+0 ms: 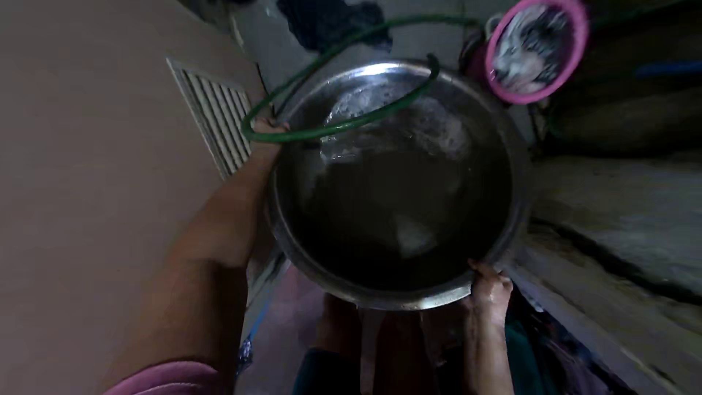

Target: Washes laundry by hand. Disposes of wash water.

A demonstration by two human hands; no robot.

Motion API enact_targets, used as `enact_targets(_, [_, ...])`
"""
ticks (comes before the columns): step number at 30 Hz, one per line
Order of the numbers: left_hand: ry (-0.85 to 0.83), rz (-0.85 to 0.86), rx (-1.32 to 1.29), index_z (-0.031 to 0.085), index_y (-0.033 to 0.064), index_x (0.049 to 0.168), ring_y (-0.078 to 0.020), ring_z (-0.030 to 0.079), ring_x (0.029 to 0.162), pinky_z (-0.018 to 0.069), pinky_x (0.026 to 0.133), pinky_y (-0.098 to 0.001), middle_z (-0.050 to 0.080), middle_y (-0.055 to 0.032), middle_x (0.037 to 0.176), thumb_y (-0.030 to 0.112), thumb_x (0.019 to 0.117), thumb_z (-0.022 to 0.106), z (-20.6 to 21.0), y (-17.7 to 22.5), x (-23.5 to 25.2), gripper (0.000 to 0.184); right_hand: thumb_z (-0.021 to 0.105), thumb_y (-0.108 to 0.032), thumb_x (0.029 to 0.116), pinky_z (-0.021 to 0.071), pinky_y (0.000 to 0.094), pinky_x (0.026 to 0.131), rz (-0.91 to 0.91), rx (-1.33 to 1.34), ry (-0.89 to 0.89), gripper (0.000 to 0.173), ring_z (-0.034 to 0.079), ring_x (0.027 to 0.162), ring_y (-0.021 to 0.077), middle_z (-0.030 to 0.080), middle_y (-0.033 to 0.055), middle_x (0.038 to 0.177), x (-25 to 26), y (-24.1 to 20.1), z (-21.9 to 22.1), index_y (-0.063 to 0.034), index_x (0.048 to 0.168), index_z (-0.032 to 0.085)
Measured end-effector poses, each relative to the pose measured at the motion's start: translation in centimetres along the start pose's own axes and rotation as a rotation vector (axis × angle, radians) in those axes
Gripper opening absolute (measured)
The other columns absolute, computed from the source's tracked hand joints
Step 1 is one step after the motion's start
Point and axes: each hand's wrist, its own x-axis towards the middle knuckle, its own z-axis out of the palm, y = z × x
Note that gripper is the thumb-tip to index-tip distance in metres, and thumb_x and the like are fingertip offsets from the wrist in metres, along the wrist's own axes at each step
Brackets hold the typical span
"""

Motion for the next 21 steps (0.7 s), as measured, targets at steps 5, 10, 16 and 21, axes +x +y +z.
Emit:
enact_targets(5, [-0.050,-0.011,0.141,0.063,-0.0024,0.129,-0.0468,0.056,0.128,0.0410,0.106,-0.0660,0.061,-0.0304,0.133,0.037,0.1049,0.054,-6.0,8.5,-3.1,0.047,0.058,0.009,0.0891,0.0563,0.0228,0.055,-0.057,-0.006,0.044,0.018,0.062,0.062,0.0043,0.061,0.0006,0.077,-2.4,-7.9,-1.4,-0.0014,0.104,0.055])
enact_targets(10, [-0.012,-0.096,-0.038,0.059,0.0007,0.132,-0.0440,0.059,0.122,0.0456,0.100,-0.0644,0.061,-0.0276,0.129,0.034,0.0977,0.066,-10.1,16.9,-2.4,0.048,0.059,0.003,0.0921,0.0550,0.0295,0.071,-0.007,-0.091,0.054,0.037,0.062,0.083,0.0114,0.060,0.0100,0.102,-1.3,-14.2,-0.1,0.0020,0.128,0.054])
enact_targets(16, [-0.042,-0.124,-0.045,0.055,-0.0018,0.137,-0.0443,0.057,0.125,0.0447,0.102,-0.0624,0.058,-0.0294,0.134,0.030,0.0988,0.067,-9.7,22.8,1.0,0.051,0.060,-0.002,0.0947,0.0521,0.0240,0.068,-0.062,-0.249,0.090,0.030,0.059,0.078,0.0060,0.059,0.0063,0.096,2.5,-22.7,3.4,0.0022,0.124,0.056])
enact_targets(21, [-0.095,-0.184,-0.053,0.053,-0.0056,0.137,-0.0428,0.056,0.126,0.0452,0.103,-0.0602,0.056,-0.0297,0.136,0.029,0.0982,0.068,-8.4,27.1,3.0,0.054,0.060,-0.007,0.0964,0.0474,0.0262,0.070,-0.187,-0.414,0.069,0.026,0.054,0.079,0.0080,0.056,0.0066,0.096,7.2,-31.2,6.5,0.0030,0.120,0.058])
